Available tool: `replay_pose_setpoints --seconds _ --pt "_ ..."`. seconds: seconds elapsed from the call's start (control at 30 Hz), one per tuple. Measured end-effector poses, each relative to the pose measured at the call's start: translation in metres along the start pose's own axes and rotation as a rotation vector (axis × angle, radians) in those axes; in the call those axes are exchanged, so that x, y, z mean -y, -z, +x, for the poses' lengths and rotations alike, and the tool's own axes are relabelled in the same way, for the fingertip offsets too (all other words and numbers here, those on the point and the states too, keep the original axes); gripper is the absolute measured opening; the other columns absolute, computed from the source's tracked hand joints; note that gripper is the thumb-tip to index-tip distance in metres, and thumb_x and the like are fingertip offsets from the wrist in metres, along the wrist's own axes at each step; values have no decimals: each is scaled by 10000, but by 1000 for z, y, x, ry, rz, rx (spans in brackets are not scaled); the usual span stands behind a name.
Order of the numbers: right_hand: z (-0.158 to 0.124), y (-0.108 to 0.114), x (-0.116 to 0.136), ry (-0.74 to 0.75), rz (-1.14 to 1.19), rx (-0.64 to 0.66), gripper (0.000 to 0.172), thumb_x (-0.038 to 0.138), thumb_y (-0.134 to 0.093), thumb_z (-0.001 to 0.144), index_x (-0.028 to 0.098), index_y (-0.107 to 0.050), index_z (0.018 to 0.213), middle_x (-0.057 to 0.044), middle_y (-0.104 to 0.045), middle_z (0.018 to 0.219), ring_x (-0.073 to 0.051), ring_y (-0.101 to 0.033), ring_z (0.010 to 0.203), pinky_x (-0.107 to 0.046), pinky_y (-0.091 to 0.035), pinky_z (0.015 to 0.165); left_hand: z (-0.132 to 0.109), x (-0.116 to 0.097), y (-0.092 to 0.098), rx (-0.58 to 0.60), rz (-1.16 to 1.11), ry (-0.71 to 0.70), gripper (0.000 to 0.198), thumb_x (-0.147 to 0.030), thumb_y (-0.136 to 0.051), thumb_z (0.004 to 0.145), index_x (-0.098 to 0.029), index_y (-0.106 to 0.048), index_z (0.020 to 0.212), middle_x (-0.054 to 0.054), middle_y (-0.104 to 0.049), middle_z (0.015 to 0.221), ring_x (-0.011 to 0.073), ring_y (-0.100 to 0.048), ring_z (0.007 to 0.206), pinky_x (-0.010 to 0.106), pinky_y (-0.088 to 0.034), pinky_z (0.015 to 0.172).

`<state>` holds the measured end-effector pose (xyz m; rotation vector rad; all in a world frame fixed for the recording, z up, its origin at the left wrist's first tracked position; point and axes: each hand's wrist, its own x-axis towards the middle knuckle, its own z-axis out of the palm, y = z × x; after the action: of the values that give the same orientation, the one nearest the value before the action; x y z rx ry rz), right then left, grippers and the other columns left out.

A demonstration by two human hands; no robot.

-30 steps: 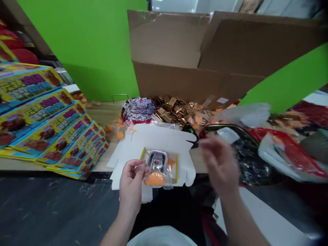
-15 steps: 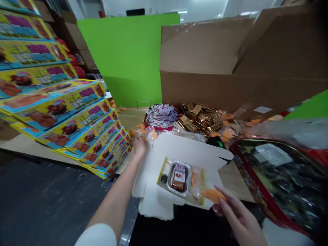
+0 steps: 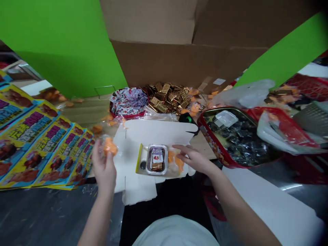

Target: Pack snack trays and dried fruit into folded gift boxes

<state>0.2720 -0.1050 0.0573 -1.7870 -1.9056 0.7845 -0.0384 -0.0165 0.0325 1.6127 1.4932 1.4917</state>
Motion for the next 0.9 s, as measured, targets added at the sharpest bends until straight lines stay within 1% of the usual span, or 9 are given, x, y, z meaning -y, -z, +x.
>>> replay_pose_setpoints --seconds 0.17,0.3,0.43,0.5,0.6,0.63,0.77,0.83,0.9 --pt "28 -24 -7 44 -171 79 436 233 -523 880 220 -507 1316 -84 -617 1208 -259 -523 1137 -419 -397 975 -69 -25 -43 535 98 -66 386 -260 -500 899 -228 -551 1280 95 -594 1236 217 -570 1121 375 -465 947" --pt "8 -51 -7 21 -310 -170 402 265 -474 914 149 -530 1295 -132 -572 1274 -289 -443 1226 -440 -368 1012 -73 -28 -60 570 513 -322 400 -276 -555 874 -243 -570 1272 132 -459 1403 315 -415 1291 506 -347 1011" --pt "-30 -63 -20 198 -335 -237 394 316 -429 940 177 -539 1292 -113 -542 1336 -289 -329 1342 -480 -305 1069 -67 -20 -42 788 550 -505 369 -337 -458 939 -285 -518 1299 67 -517 1370 262 -392 1325 525 -231 1084" --pt "-38 -51 -34 201 -274 -326 382 343 -415 941 191 -557 1263 -122 -567 1294 -282 -385 1304 -477 -348 1033 -49 -12 -31 745 493 -529 359 -320 -387 961 -264 -512 1293 71 -564 1311 250 -424 1300 531 -213 1097" --pt "-23 -6 -55 -12 -167 -599 428 425 -480 896 152 -566 1214 -145 -634 1093 -269 -552 1046 -419 -450 876 3 -2 -23 325 411 -404 452 -380 -452 911 -143 -495 1295 160 -540 1282 266 -469 1234 441 -363 1028" --pt "-12 12 -58 -82 -135 -599 471 460 -527 860 139 -565 1204 -130 -647 1009 -255 -579 938 -390 -466 808 25 -1 -23 264 421 -333 552 -451 -548 843 -116 -503 1280 176 -535 1266 282 -491 1196 404 -421 964" --pt "34 52 -35 -129 44 -144 332 428 -459 885 159 -636 963 4 -590 616 -158 -555 585 -268 -422 593 83 -18 -43 650 523 -82 474 -439 -608 784 -118 -615 1133 61 -645 831 204 -624 759 306 -489 747" --pt "41 45 -14 -108 81 -58 308 333 -376 913 162 -632 917 17 -560 549 -151 -550 543 -258 -412 576 78 -30 -53 697 540 -65 441 -324 -537 825 -107 -572 1208 40 -637 766 189 -615 685 308 -489 731" --pt "32 23 0 -88 67 -111 315 284 -350 916 154 -607 1045 -14 -624 643 -172 -590 611 -273 -440 617 53 -34 -54 696 527 -92 432 -220 -450 844 -105 -536 1251 67 -646 854 203 -625 782 326 -489 789"
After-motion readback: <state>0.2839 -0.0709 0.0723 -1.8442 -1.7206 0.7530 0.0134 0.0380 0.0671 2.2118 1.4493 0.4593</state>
